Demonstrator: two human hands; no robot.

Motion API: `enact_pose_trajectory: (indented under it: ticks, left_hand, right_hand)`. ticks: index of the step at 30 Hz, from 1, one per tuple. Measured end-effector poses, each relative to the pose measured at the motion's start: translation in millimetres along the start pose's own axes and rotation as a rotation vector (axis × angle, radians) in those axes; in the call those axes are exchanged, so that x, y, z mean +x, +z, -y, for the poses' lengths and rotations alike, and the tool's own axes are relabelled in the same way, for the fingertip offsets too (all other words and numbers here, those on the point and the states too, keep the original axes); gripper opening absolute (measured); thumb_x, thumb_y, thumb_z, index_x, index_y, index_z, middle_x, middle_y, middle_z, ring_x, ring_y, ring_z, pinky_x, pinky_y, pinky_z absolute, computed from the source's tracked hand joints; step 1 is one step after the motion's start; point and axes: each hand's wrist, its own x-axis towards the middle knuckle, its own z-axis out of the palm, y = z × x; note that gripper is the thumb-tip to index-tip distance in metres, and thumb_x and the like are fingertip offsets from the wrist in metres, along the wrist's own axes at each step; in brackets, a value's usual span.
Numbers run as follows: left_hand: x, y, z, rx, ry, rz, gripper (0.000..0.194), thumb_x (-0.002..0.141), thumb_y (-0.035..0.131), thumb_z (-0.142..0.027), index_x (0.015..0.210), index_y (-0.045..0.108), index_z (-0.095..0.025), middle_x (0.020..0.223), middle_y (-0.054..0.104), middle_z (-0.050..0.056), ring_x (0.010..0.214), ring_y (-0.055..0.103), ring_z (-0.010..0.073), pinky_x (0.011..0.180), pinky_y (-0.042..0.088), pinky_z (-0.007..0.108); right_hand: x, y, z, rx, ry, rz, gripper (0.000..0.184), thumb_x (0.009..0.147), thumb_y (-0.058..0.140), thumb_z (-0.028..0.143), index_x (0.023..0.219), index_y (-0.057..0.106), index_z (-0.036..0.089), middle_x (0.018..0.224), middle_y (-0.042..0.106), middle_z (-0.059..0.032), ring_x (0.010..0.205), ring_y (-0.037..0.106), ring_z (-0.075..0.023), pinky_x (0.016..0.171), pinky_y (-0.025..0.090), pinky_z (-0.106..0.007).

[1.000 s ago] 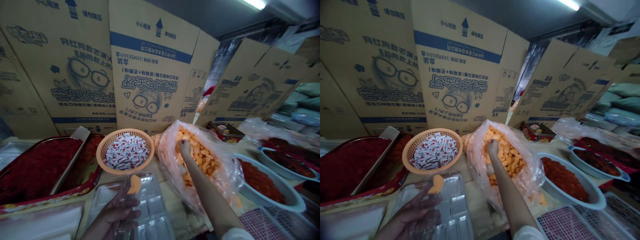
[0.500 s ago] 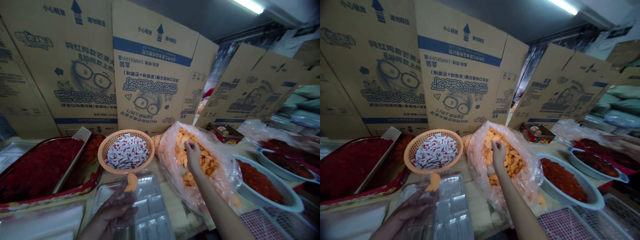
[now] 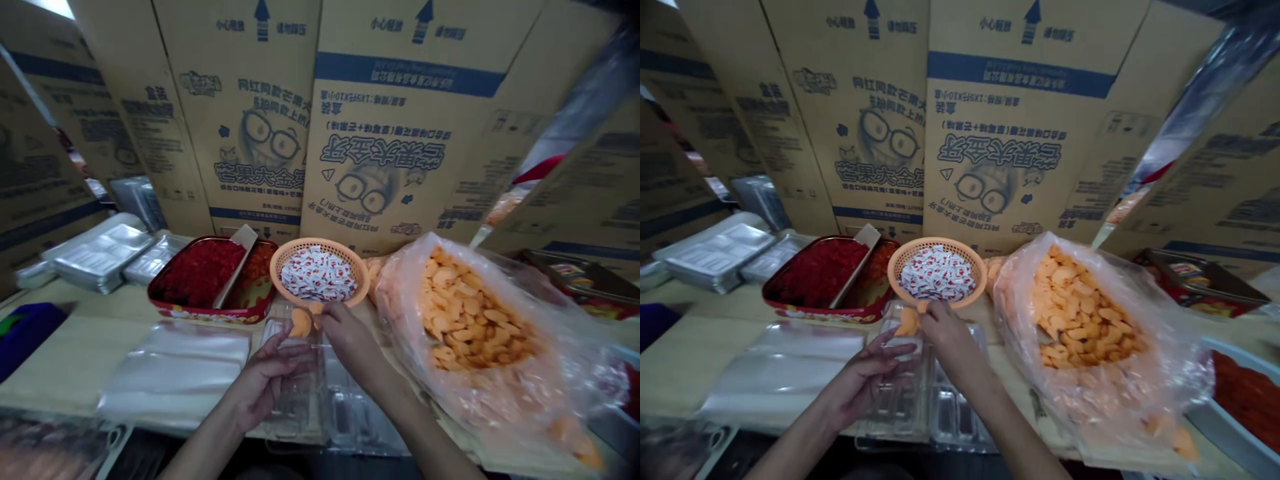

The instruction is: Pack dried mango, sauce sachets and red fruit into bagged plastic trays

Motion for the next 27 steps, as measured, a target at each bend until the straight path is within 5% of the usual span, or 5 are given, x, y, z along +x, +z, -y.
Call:
enact_pose_trajectory:
  ticks: [4,10,17,21,27]
  left_hand:
    - [-9,-18.8,-5,-0.050,0.042,-0.039,0.076,0.065,0.061,-0.003,0.132,0.031,-0.022,0.114,0.061,0.014,0.097,0.062,0.0284,0.082,0.047,0.040]
    - [-21,-45.0,-17,-0.083,0.090,-0.048,0.068,0.065,0.061,-0.002,0.126,0.036,-0.021,0.112,0.062,0.012,0.095,0.063,0.0277,0.080,0.048,0.039]
    - [-28,-72.3,-31,-0.159,0.123,-0.090,0.063,0.066,0.060,-0.002,0.121,0.035,-0.021,0.111,0.062,0.012,0.096,0.062,0.0291,0.080,0.047,0.039]
    - [-39,-97.3,-39,-0.214,0.143,-0.132,0.065,0.065,0.061,-0.002,0.121,0.036,-0.024,0.118,0.059,0.011,0.102,0.060,0.0281,0.088,0.043,0.041]
    - [-62,-137.5,-55,-0.279,0.228,-0.200,0.065,0.066,0.061,-0.005,0.123,0.041,-0.029,0.125,0.055,0.009,0.113,0.052,0.0272,0.099,0.035,0.044]
  right_hand:
    - [10,16,15,-0.052,-0.108,0.187,0.021,0.084,0.046,0.014,0.098,0.061,0.019,0.103,0.057,-0.0079,0.101,0.048,-0.0220,0.083,0.040,-0.032]
    - [34,34,25,-0.071,-0.136,0.110,0.032,0.085,0.046,0.015,0.115,0.056,0.022,0.121,0.055,-0.0093,0.107,0.047,-0.0250,0.086,0.038,-0.040]
    - [66,60,36,-0.032,-0.124,0.184,0.029,0.086,0.045,0.020,0.113,0.057,0.021,0.115,0.058,-0.0107,0.105,0.048,-0.0247,0.086,0.039,-0.042]
    - [100,76,30,0.136,-0.012,0.097,0.025,0.087,0.040,0.019,0.101,0.060,0.018,0.098,0.061,-0.0100,0.091,0.054,-0.0189,0.078,0.043,-0.032]
    - [166,150,17,-0.026,0.254,0.417,0.023,0.077,0.045,0.007,0.091,0.062,0.014,0.092,0.063,-0.0084,0.083,0.058,-0.0153,0.070,0.041,-0.023]
